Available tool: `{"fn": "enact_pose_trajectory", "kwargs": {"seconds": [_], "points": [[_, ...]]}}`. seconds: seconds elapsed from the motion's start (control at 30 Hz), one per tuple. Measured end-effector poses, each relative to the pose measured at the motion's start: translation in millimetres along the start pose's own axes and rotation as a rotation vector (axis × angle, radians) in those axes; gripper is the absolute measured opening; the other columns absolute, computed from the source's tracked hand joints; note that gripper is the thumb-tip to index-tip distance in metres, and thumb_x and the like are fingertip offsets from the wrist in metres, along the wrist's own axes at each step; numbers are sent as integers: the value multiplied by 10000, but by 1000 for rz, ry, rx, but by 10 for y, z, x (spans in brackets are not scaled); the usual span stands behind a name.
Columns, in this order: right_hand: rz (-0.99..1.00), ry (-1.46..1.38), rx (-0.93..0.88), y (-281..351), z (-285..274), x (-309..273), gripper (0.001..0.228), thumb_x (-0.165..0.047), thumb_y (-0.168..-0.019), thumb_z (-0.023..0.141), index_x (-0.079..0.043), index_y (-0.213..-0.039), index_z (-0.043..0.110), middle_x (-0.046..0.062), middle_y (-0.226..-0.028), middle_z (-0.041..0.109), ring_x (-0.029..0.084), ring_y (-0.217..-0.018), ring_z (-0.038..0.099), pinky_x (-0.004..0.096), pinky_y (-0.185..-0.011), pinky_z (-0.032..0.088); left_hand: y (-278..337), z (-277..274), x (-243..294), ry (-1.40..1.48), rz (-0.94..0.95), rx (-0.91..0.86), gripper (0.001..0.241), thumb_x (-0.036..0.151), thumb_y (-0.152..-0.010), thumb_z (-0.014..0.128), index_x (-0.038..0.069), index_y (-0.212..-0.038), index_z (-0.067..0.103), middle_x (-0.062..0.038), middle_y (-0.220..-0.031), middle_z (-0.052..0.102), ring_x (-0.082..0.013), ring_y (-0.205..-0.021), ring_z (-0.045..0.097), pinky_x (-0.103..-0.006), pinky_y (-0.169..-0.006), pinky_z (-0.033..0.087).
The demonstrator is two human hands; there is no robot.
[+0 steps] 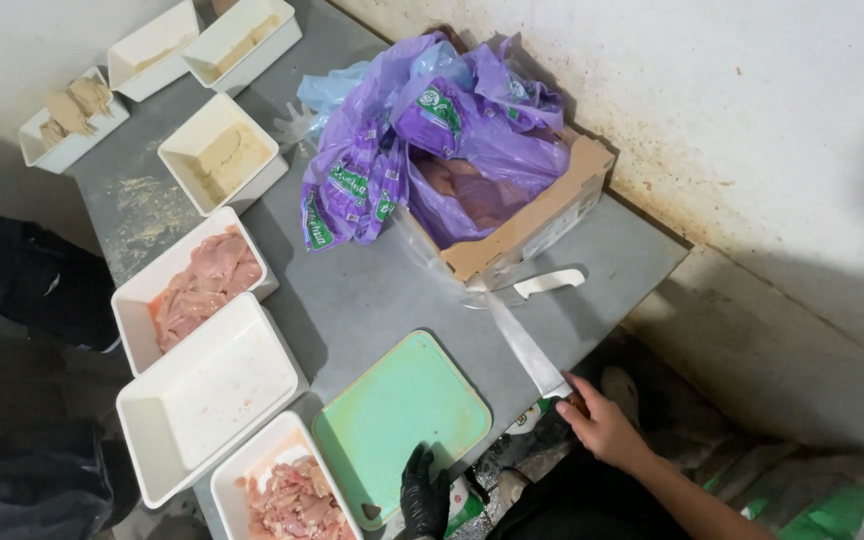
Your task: Cutting raw chicken breasts into smaller pieces on a cutting board using a knife in a commercial kitchen setting.
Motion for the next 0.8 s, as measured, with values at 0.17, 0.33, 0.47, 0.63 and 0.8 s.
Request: {"fn": "enact_pose_trajectory", "kwargs": {"seconds": [0.17,0.33,0.47,0.63,0.8], "points": [[-13,5,29,-512,-815,-361,469,-312,-1038,517,-170,-1485,521,59,-523,460,162,-402,413,335,-363,379,127,-12,494,-164,-3,164,510,368,-865,742,154,-1325,685,-129,-1450,636,-345,-1327,601,-465,-1104,505],[-16,132,-3,-1248,-1895,-641,386,-301,-1035,522,-152,-1384,589,62,-578,536,184,-446,499,348,-390,419,-221,630,1155,-304,-283,274,514,332,-788,791,231,-1287,721,-43,-1479,641,-260,-1330,609,-391,-1107,507],[30,276,-30,-1674,-2525,-849,374,-369,-1045,504,-144,-1330,594,50,-616,552,195,-478,504,365,-438,427,-1307,879,2425,-184,-123,89,459,276,-895,738,149,-1333,684,-100,-1460,618,-319,-1319,591,-453,-1070,529],[-4,342,-72,-2252,-2845,-405,454,-326,-1043,548,-2,-1353,620,155,-616,639,268,-488,638,374,-346,558,-2552,954,3521,-175,-5,198,488,289,-818,821,249,-1290,706,-15,-1269,705,-245,-1249,662,-406,-1007,559],[-164,357,-123,-2569,-2836,22,343,-341,-1067,544,-9,-1008,606,186,-580,629,312,-459,649,416,-373,522,-3538,1141,3752,-57,-41,137,477,371,-904,781,172,-1329,692,-91,-1210,746,-292,-1195,689,-429,-1024,563]]}}
Point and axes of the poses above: each hand's wrist, its own y-axis away from the middle knuckle, its own z-axis out of the palm, x = y × z, the point moved 7 cm from there along -y, towards the middle knuckle
